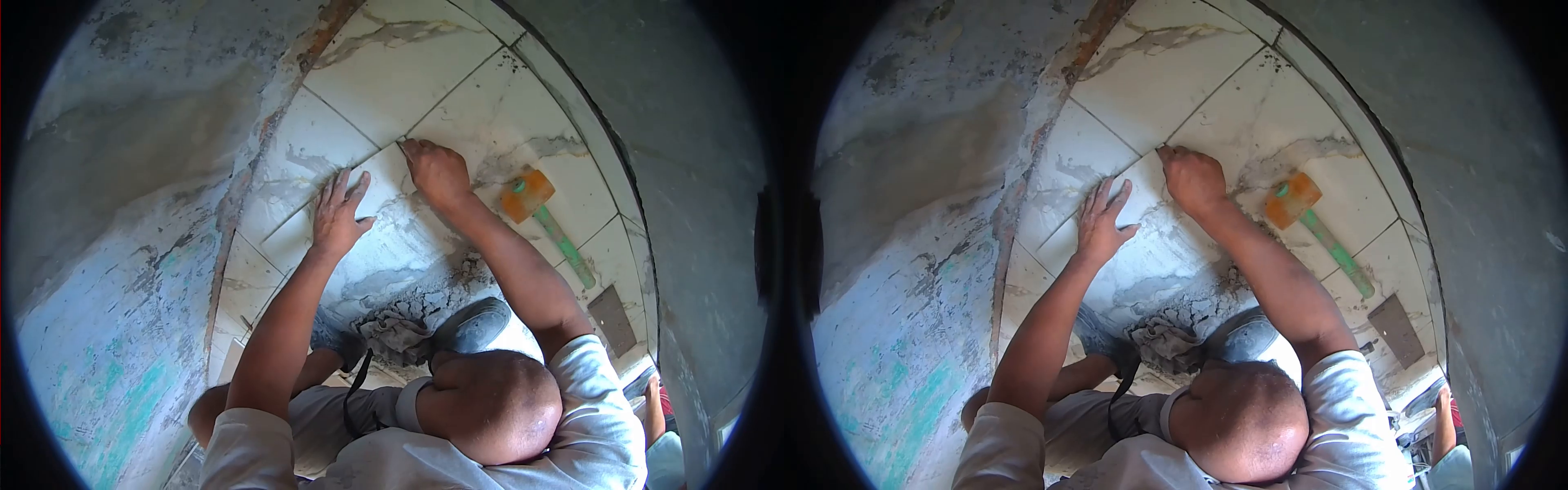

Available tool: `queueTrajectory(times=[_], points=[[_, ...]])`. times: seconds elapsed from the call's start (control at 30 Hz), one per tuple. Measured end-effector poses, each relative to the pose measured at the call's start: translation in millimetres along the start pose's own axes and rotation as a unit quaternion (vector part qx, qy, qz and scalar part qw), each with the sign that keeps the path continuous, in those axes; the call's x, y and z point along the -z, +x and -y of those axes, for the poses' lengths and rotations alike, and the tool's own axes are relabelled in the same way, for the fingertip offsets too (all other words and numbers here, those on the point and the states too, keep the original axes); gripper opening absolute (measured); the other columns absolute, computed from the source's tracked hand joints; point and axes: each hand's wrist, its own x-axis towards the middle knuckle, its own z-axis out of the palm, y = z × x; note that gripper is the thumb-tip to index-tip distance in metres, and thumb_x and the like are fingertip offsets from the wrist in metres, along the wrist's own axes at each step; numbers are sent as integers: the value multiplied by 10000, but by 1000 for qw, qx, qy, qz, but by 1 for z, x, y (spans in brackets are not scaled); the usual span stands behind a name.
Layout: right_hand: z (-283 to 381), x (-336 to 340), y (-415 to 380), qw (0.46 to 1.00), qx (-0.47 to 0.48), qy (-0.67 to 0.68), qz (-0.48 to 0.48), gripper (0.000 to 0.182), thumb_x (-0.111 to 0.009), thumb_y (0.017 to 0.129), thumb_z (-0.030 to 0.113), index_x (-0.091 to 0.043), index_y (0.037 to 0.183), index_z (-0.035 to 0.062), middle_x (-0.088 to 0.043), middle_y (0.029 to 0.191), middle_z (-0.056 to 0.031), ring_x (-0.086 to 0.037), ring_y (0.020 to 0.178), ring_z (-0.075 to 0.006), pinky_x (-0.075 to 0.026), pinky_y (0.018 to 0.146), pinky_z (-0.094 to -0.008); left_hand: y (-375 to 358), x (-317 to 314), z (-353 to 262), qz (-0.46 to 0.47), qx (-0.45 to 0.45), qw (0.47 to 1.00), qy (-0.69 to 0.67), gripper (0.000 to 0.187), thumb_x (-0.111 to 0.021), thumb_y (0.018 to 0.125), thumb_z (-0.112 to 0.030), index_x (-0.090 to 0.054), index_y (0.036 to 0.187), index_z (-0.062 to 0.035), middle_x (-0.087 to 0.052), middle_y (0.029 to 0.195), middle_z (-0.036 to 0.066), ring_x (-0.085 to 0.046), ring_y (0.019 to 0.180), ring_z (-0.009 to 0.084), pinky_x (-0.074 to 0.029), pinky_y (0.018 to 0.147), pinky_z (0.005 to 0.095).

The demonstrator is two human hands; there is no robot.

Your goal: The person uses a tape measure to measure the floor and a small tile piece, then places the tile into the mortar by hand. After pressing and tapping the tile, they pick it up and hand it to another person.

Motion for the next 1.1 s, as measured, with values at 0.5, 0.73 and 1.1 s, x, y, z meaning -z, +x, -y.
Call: queueTrajectory(times=[0.5,0.73,1.1], points=[[-3,27,-57,990,-28,-39,131,158,-493,828,84,-590,947,51,-674,818,-140,-682,710,-275,-552,606,-359,0,0,-1,3,3,1000,-9,847,-794,673,-268,-399,1421,-218,-346,1442,157,-350,1301,375,-294,1073,493],[-7,11,-44,995,-9,-52,81,129,-498,829,93,-580,920,52,-668,784,-120,-681,700,-269,-552,597,-359,-1,-2,1,-1,-2,1000,-12,845,-794,673,-263,-401,1419,-216,-340,1444,156,-343,1307,377,-293,1077,493],[4,5,7,997,11,-52,58,129,-509,815,95,-580,913,50,-667,804,-117,-683,723,-258,-553,597,-359,0,-2,1,-7,-7,1000,-6,856,-794,669,-264,-393,1424,-215,-344,1439,160,-338,1309,375,-288,1080,482]])
